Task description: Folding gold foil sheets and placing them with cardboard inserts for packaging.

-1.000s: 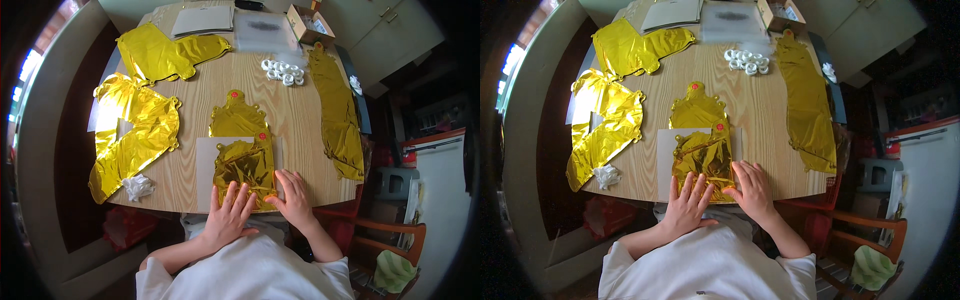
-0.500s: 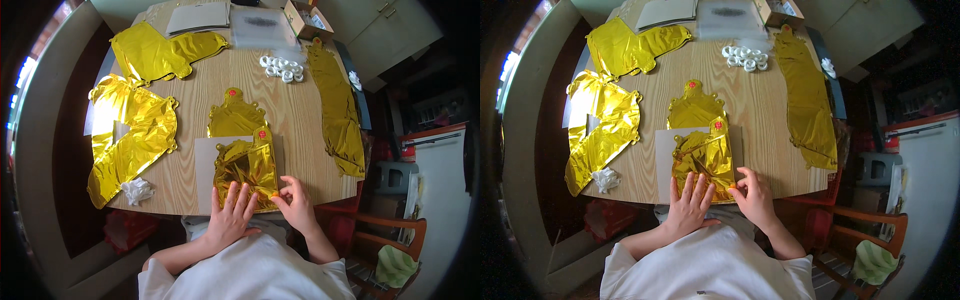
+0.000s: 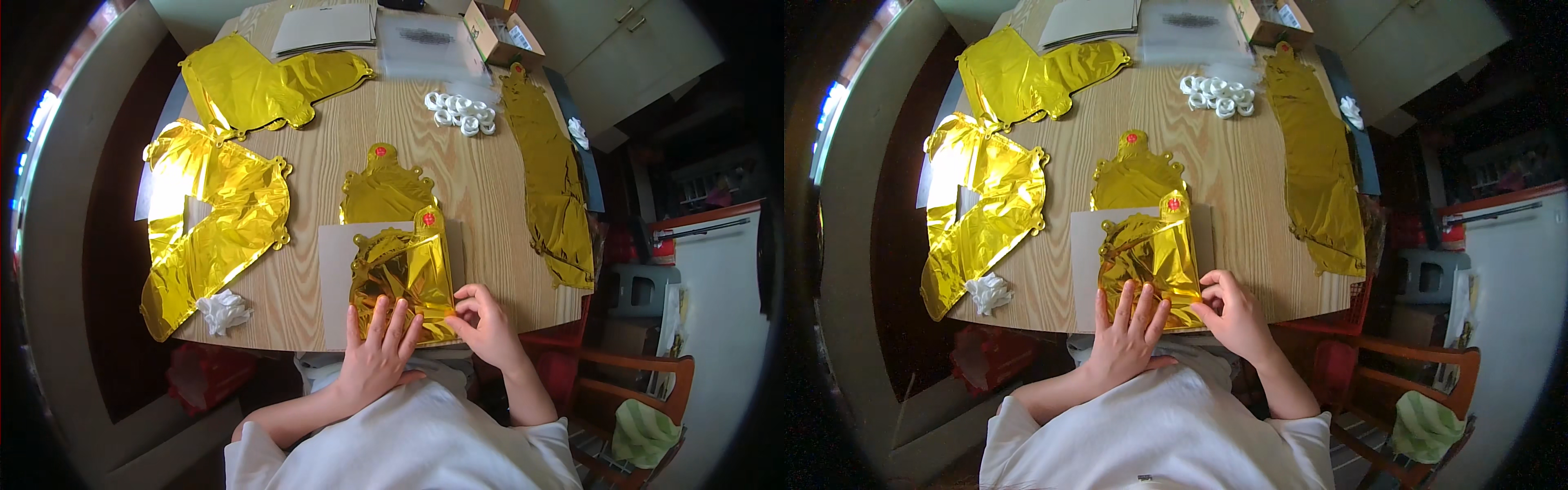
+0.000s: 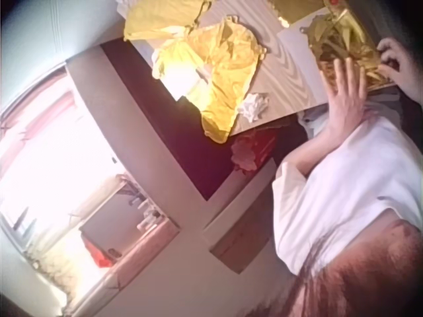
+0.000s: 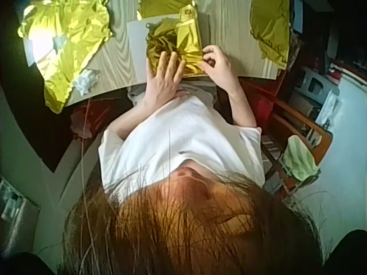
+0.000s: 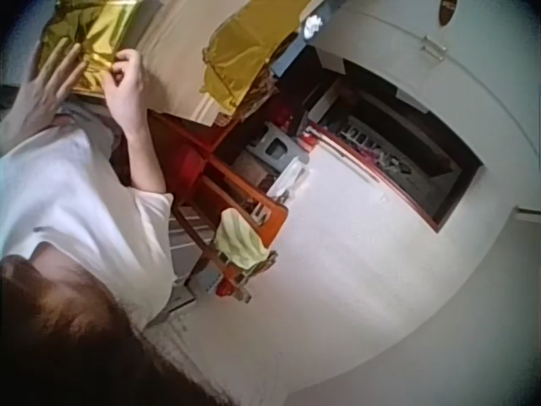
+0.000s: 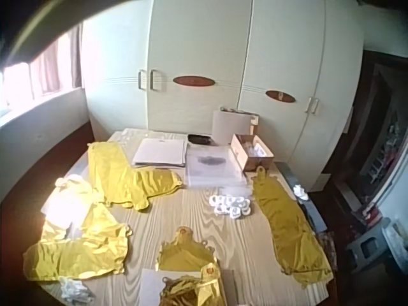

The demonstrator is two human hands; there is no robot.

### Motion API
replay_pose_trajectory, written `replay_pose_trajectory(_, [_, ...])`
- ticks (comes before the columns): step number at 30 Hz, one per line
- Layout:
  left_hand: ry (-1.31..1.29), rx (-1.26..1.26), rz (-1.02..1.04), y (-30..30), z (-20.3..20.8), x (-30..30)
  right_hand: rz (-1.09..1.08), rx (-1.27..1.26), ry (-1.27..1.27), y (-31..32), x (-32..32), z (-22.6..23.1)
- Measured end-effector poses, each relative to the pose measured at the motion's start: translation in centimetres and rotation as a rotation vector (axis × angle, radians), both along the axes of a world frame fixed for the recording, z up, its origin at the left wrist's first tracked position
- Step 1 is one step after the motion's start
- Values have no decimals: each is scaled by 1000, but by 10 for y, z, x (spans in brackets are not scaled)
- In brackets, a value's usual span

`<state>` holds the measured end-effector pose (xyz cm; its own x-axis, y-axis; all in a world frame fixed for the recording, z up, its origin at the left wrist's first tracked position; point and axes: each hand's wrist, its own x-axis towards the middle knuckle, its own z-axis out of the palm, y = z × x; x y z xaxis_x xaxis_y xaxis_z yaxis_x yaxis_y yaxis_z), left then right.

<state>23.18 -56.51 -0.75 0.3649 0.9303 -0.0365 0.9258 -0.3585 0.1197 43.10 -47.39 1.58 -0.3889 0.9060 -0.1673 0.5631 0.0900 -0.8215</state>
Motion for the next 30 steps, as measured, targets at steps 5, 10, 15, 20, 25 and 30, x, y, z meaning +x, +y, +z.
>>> replay_pose_trajectory(5, [-3,2,-4,0,0,0,0,-5,-80,4,-7,7])
replay_pose_trajectory(10, [0,4,-5,0,-1,0,33,-23,-79,9,-7,6])
replay_pose_trajectory(15, [-2,18,-20,0,-4,0,88,-55,-30,14,-4,6])
replay_pose_trajectory(20, [-1,30,-26,0,-4,0,65,-104,65,13,-1,-1])
replay_pose_trajectory(25, [-18,27,-20,-1,-4,0,24,-135,143,17,0,-3])
replay_pose_trajectory(30, [-20,15,-25,0,-3,0,105,93,-1,19,-3,-4])
